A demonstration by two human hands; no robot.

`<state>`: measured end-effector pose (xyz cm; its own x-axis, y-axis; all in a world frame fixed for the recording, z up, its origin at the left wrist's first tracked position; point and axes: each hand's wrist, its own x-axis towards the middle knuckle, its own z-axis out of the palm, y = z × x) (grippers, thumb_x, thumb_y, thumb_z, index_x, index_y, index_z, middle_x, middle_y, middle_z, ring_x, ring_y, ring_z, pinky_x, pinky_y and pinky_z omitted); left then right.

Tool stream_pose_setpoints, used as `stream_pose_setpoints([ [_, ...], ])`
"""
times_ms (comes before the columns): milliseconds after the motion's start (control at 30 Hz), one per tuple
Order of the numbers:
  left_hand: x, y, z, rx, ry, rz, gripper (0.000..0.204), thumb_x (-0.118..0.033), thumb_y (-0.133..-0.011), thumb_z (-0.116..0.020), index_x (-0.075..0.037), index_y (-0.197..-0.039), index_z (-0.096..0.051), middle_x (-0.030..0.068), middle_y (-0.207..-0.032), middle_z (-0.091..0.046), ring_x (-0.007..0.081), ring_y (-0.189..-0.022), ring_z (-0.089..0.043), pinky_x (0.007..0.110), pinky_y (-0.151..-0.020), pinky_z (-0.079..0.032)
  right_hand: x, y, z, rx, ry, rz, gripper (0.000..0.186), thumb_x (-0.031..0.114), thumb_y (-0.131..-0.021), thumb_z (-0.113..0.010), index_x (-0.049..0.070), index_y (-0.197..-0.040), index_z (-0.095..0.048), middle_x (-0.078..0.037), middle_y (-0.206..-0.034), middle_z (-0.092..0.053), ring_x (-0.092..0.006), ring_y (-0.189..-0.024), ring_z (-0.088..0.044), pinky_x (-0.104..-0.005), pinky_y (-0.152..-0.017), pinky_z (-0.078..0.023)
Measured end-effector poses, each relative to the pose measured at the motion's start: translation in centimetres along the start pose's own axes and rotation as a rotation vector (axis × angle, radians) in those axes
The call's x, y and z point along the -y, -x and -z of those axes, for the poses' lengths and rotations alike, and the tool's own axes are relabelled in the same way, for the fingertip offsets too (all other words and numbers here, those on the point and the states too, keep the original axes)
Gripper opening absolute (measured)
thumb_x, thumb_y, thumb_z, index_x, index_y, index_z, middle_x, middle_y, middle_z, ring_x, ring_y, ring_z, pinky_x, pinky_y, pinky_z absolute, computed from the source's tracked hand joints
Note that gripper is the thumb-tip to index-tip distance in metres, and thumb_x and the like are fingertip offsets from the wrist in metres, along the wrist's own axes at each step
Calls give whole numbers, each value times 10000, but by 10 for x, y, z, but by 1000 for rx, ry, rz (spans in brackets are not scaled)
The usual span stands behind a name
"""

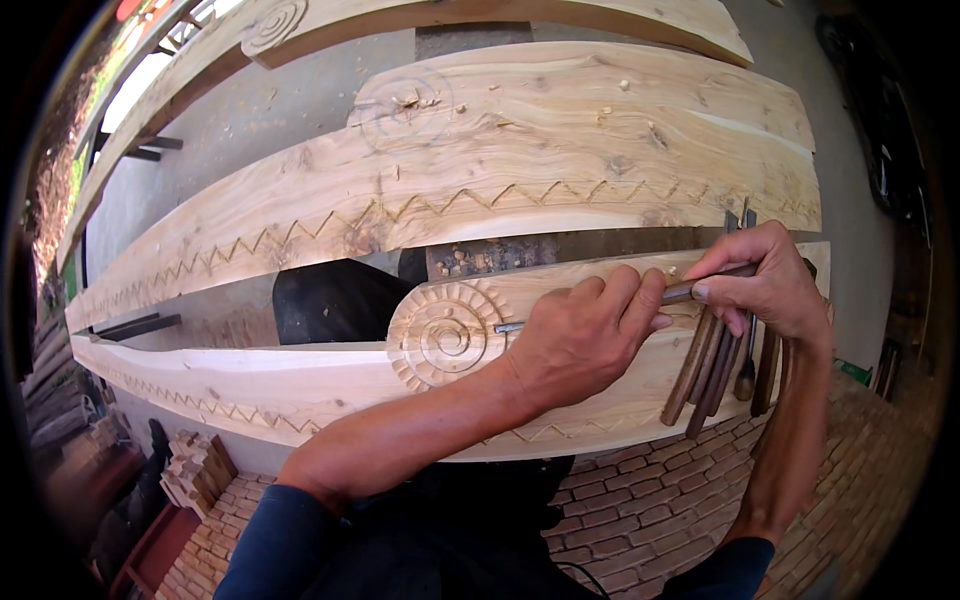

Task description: The person carves intricate spiral and zigzag patterns into long wooden planks using a chisel and a mallet. The person is seated on the ground or a low surface while working on the planks, which are supported by sawhorses.

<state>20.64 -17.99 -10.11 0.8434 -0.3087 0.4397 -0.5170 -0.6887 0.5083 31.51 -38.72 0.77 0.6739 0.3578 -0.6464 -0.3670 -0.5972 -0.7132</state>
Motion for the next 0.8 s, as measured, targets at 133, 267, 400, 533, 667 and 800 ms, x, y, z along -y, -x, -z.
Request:
stream_pose_setpoints([
  [133, -2, 0, 0, 36, -40, -9, 392, -313, -1016, -620, 4, -1245, -643, 51, -884, -524, 141, -672, -573, 280, -489, -446, -11, -1, -6, 0, -51, -2, 123, -46, -836, -748, -87, -947, -781, -77, -614, -658, -108, -453, -592, -235, -418, -452],
  [267, -3, 3, 2, 90, -26, -42, 408, -256, -973, -626, 18, -1275, -645, 45, -882, -527, 144, -682, -562, 274, -512, -442, -18, 12, -13, -50, -76, -12, 126, -42, -839, -750, -91, -951, -784, -88, -626, -668, -110, -454, -595, -242, -413, -451],
  [400, -7, 6, 5, -84, -4, -201, 507, -193, -892, -613, 42, -1341, -634, 37, -899, -535, 151, -720, -548, 271, -559, -441, -34, 36, -7, -109, -160, 74, 135, -73, -830, -729, -85, -950, -790, -96, -638, -680, -116, -457, -604, -244, -417, -458],
  [533, -17, 12, 1, -41, 41, -217, 559, -177, -869, -598, 50, -1380, -614, 34, -907, -536, 152, -758, -552, 270, -578, -442, -41, 52, -9, -109, -104, 67, 147, -78, -841, -712, -85, -966, -788, -99, -644, -690, -112, -468, -613, -241, -428, -467],
  [667, -14, 11, 0, -22, 81, -223, 578, -175, -871, -598, 52, -1402, -590, 37, -913, -531, 154, -777, -562, 268, -587, -452, -40, 55, -13, -118, -119, 61, 136, -53, -860, -727, -87, -978, -783, -91, -640, -688, -107, -475, -614, -241, -435, -471],
  [800, -13, 10, 0, -4, 146, -213, 591, -166, -866, -608, 58, -1412, -573, 41, -923, -526, 161, -787, -568, 278, -597, -467, -37, 56, -13, -128, -115, 66, 128, -37, -871, -738, -87, -980, -781, -86, -633, -683, -105, -476, -614, -240, -439, -473],
])
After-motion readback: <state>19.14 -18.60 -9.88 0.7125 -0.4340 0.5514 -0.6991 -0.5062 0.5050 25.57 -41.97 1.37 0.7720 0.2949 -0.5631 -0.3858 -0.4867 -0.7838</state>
